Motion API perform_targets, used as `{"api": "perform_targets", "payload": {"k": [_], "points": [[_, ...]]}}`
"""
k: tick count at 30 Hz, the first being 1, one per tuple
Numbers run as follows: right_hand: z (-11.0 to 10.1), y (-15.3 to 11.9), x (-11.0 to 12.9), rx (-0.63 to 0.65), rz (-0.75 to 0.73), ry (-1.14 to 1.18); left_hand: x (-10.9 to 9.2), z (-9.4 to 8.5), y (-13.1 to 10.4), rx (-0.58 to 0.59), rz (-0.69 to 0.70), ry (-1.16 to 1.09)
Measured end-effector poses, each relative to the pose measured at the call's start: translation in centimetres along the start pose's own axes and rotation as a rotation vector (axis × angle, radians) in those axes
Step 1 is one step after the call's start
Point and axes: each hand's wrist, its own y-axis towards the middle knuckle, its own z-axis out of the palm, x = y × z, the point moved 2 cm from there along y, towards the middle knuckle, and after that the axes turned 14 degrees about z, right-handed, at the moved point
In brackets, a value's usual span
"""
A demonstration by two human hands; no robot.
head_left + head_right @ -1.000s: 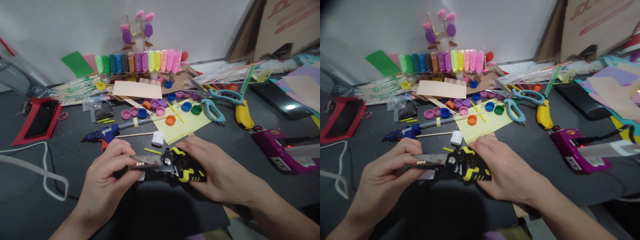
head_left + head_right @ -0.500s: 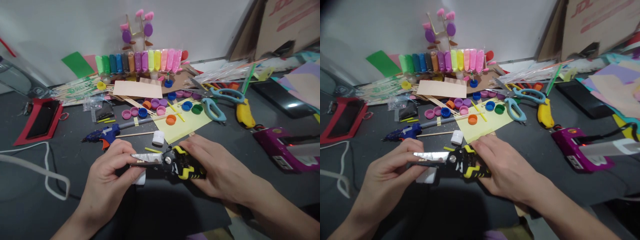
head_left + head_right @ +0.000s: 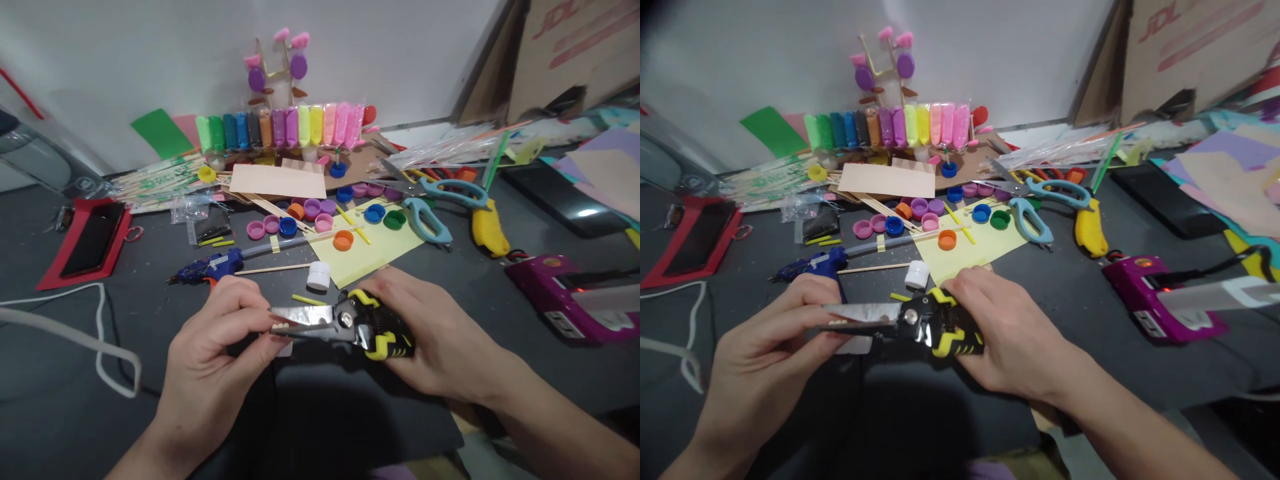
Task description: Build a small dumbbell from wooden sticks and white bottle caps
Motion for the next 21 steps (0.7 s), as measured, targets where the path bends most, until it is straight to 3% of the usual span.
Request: {"api": "perform_targets", "payload": {"k": [8, 16, 21], "points": [[-0.23, -0.12, -0.07, -0.022, -0.046, -0.050, -0.03, -0.12, 0.34, -0.018, 0.139, 0.118], [-0.27, -0.42, -0.16, -0.095, -0.084, -0.152, -0.11, 0.17, 0.23, -0.019, 0.073, 0.089], [-0.25, -0.25, -0.08, -0.027, -0.012, -0.025, -0.20, 0.01, 0.27, -0.034, 0.092, 0.080]]}}
